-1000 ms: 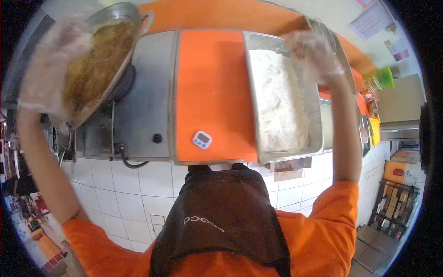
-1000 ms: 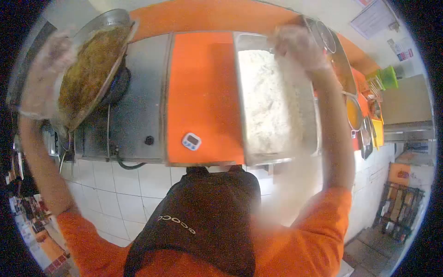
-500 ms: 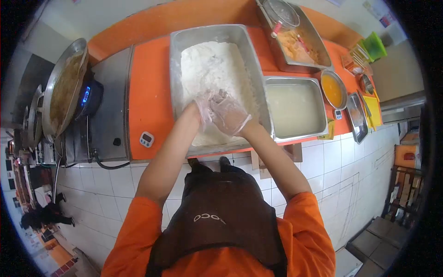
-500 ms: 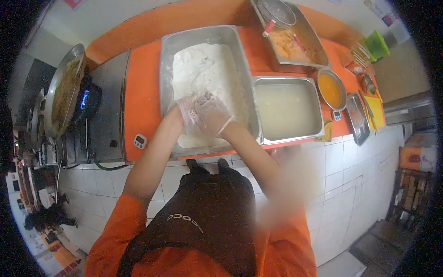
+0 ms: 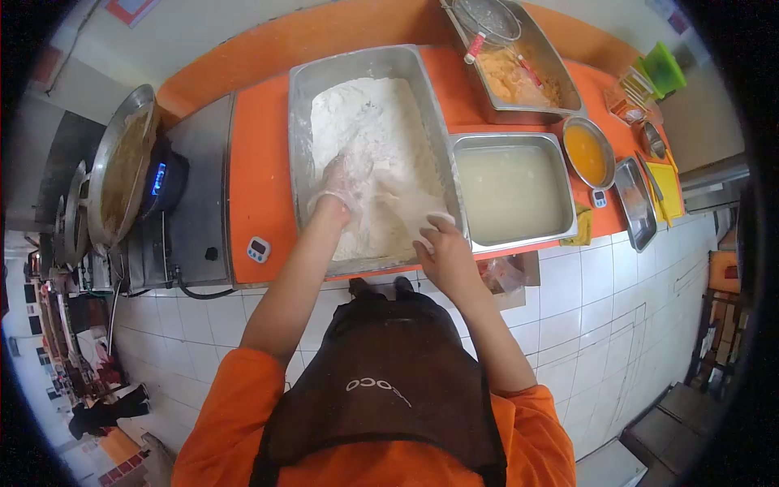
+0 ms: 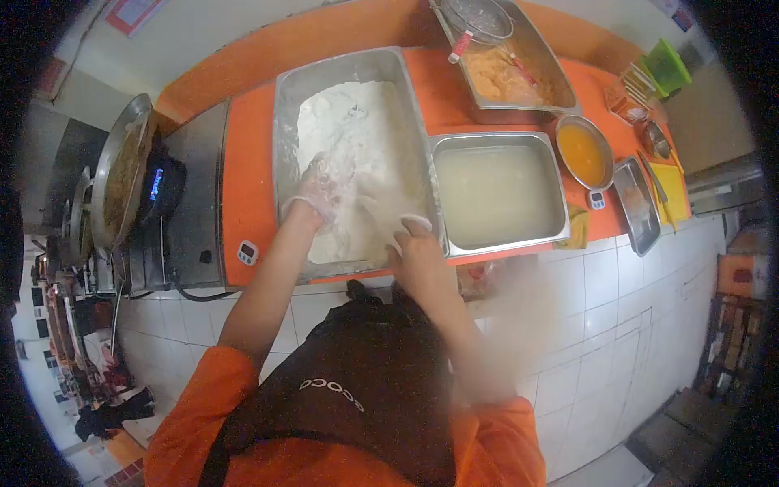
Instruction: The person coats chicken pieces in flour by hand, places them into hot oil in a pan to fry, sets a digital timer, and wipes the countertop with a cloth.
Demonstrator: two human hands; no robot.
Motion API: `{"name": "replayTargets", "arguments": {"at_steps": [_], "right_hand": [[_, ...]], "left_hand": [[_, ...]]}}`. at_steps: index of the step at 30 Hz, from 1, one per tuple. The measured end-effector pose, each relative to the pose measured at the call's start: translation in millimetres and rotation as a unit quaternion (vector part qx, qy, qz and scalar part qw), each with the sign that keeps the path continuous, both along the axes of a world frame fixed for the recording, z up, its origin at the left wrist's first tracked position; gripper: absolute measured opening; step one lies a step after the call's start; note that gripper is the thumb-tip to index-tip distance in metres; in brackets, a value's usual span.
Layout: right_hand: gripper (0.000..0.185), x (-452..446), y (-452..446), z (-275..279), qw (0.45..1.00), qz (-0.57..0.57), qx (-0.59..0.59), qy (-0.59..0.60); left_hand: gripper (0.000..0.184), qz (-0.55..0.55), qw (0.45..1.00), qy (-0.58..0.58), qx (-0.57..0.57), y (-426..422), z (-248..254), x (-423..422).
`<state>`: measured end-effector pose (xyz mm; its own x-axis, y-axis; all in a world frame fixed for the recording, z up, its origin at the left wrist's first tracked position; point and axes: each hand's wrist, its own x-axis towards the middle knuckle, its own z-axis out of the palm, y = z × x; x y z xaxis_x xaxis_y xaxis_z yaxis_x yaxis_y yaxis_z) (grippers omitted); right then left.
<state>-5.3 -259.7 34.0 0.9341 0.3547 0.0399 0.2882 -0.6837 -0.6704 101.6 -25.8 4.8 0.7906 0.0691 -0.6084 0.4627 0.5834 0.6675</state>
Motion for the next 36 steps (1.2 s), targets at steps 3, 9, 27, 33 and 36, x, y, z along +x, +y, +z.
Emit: {"name": "replayTargets", "arguments": {"at_steps": [3, 9, 27, 33, 36], "right_hand": [[0.032, -7, 17, 56, 0.992, -0.025, 0.122, 0.024], [0.050, -8, 94, 45, 0.937, 0.024, 0.329, 0.111], [0.055, 16, 71, 33, 0.984, 0.026, 0.025, 0.175], [0.034, -41, 59, -2, 0.987, 0.079, -0.091, -0.109], [0.032, -48, 64, -41, 0.983, 0.036, -0.080, -0.158]], "left_hand": [[0.061, 0.055, 0.998, -0.001, -0.012, -5, 10, -4], [0.078, 0.036, 0.999, 0.015, -0.010, -9, -7, -16], [0.054, -0.171, 0.917, -0.216, 0.288, 82, 72, -172], [0.052, 0.038, 0.933, -0.147, 0.326, 132, 72, -183], [0.051, 0.069, 0.930, -0.146, 0.331, 139, 58, -196]]}}
